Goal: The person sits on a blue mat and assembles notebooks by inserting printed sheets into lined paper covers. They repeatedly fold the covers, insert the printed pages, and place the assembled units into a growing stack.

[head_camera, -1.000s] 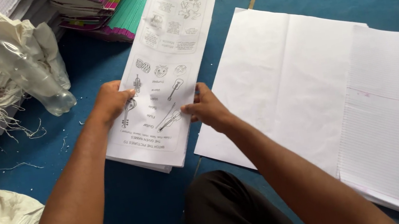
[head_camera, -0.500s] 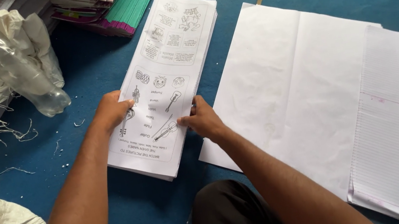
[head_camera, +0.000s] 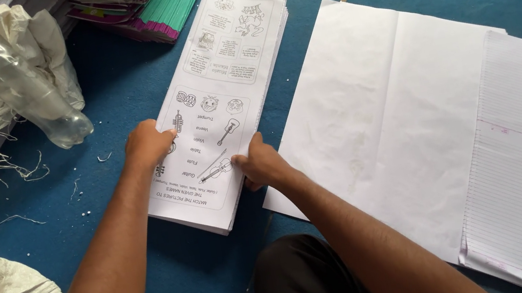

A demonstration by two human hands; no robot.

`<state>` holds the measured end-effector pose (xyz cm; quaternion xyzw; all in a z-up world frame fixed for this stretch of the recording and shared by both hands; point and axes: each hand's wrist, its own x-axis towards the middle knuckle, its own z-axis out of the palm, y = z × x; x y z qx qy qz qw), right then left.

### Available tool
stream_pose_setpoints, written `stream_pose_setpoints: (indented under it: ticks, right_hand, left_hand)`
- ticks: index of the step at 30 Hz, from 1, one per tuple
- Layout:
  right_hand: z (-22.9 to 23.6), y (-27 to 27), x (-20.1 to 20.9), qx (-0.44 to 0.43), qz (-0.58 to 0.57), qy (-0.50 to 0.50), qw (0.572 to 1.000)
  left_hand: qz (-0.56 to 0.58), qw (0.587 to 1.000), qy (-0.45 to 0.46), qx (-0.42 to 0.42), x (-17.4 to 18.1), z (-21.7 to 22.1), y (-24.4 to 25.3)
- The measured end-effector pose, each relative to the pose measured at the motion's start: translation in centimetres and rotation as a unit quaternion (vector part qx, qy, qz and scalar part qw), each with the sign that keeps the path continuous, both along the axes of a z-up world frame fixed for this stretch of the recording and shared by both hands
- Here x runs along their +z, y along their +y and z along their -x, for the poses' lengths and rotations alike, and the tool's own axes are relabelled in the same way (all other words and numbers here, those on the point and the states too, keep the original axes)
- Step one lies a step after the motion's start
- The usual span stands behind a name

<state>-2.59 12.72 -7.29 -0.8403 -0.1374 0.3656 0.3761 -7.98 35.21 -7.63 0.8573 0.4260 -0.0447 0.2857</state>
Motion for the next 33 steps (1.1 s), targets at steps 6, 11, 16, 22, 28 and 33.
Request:
stream_pose_setpoints:
  ticks: [6,11,16,22,28,33]
  right_hand:
    - [0.0,0.5,-1.0,0.03,0.032,-0.007,0.999]
    - [-0.4,-0.5,-0.8,0.039,-0.033,0.006,0.999]
    - [-1.6,-4.2,0.6,0.052,-0.061,-0.044,0.996]
    - [-4.4,-11.6,1.8,0.015,-0.07,-0.171,0.983]
    - [-5.2,-20.1,2.5,-0.005,0.061,-0.259,0.964]
    - [-3.1,-26.1,2.4,0.007,0.153,-0.238,0.959]
  left_hand:
    - [0.014,1.0,0.004,0.011,1.5,0.1,-0.6]
    - [-0.023,0.997,0.066,0.033,1.3,-0.4,-1.5]
    - [-0.307,0.943,-0.111,-0.066,0.6,-1.3,-4.7]
    - [-0.222,0.922,-0.285,-0.141,0.6,-4.1,-13.3]
    - [-0.01,0.971,-0.182,-0.153,0.1,-7.0,-22.5]
    - [0.035,0.986,-0.091,-0.134,-2.2,-6.9,-25.6]
